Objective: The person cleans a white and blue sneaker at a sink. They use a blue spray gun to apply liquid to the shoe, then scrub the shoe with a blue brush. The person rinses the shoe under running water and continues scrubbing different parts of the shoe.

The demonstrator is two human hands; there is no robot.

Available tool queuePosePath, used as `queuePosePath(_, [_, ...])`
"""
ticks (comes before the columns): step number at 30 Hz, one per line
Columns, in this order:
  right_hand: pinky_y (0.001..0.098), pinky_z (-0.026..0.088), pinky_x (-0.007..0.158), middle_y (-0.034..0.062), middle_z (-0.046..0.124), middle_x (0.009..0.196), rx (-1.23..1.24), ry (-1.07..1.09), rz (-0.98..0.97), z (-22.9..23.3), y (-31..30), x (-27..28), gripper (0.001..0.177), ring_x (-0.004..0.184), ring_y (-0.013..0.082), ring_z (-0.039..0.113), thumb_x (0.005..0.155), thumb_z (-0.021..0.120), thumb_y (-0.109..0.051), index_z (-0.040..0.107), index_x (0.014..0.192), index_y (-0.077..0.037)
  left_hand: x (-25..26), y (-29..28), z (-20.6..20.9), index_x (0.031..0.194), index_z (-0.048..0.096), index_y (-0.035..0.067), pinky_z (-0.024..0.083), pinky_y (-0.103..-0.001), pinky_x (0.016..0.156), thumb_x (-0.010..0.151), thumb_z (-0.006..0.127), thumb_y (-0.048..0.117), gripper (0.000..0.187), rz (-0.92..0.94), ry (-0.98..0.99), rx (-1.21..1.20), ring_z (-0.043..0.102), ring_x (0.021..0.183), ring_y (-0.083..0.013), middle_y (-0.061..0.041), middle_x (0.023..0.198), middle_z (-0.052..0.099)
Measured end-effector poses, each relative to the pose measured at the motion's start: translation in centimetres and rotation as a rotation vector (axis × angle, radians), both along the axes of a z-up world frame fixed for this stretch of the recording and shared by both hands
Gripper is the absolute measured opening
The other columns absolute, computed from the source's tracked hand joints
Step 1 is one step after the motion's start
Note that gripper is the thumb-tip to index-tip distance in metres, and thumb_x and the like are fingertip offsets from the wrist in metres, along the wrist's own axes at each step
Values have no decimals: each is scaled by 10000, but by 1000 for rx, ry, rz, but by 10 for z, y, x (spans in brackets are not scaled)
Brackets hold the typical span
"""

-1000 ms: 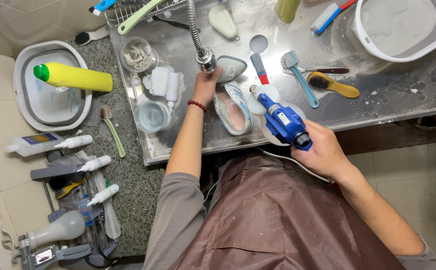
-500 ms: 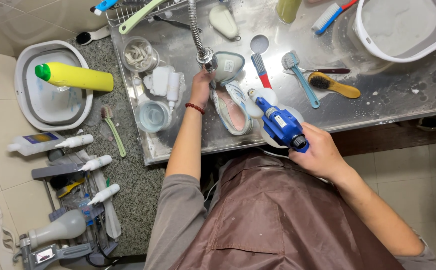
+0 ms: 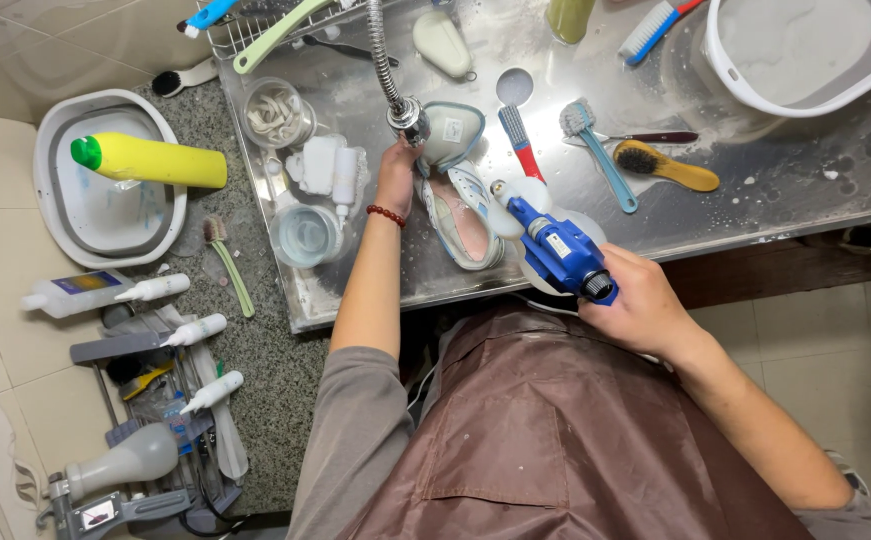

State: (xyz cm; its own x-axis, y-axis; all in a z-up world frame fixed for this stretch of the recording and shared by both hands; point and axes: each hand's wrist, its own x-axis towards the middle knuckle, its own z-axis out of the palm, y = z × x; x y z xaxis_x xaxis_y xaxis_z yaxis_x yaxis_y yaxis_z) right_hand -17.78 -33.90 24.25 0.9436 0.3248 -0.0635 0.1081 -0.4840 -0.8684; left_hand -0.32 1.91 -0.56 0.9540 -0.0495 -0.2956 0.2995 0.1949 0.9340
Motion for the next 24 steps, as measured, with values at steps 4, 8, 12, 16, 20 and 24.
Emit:
queuePosePath(4, [420, 524, 757, 196, 622, 886, -121, 90, 17, -11, -5, -4, 375, 851, 389, 647, 653, 789, -129, 610, 948, 18, 2, 2, -7, 1193, 703, -48, 452, -328, 987, 996, 548, 88, 285, -3, 53, -60, 611, 1068, -191, -87, 1162, 712])
queuePosePath(8, [419, 521, 764, 195, 624, 931, -6, -20, 18, -14, -6, -3, 387, 864, 392, 642, 658, 748, -107, 610, 997, 20, 1, 6, -14, 1218, 686, -40, 443, -326, 993, 987, 548, 79, 294, -10, 45, -84, 603, 1090, -190, -91, 1188, 696])
queuePosePath(12, [416, 521, 737, 191, 611, 878, -5, 23, 2, -7, -2, -2, 398, 824, 390, 634, 646, 761, -115, 620, 994, 19, 2, 0, 1, 1253, 672, -24, 425, -298, 1044, 961, 534, 80, 340, -19, 32, -44, 602, 1169, -170, -72, 1256, 682])
queuePosePath(16, [415, 523, 765, 189, 628, 919, 46, -10, -35, -3, 1, 2, 380, 849, 388, 638, 676, 729, -84, 635, 1029, 19, 0, 4, -7, 1271, 655, -29, 416, -305, 1056, 970, 541, 80, 340, -20, 20, -80, 590, 1190, -180, -81, 1275, 674])
queuePosePath(20, [420, 518, 739, 194, 616, 895, 0, -3, 21, -11, -2, 1, 379, 835, 393, 636, 647, 767, -100, 619, 976, 17, 2, 3, -8, 1293, 660, -44, 408, -326, 1057, 990, 549, 82, 347, -24, 40, -82, 575, 1192, -204, -102, 1286, 663])
queuePosePath(24, [416, 520, 767, 193, 640, 962, 83, -87, 0, -3, 4, 4, 409, 871, 394, 642, 670, 731, -93, 631, 1052, 16, 2, 5, -10, 1286, 661, -40, 390, -309, 1107, 979, 547, 102, 356, -40, -2, -75, 577, 1252, -191, -88, 1324, 663])
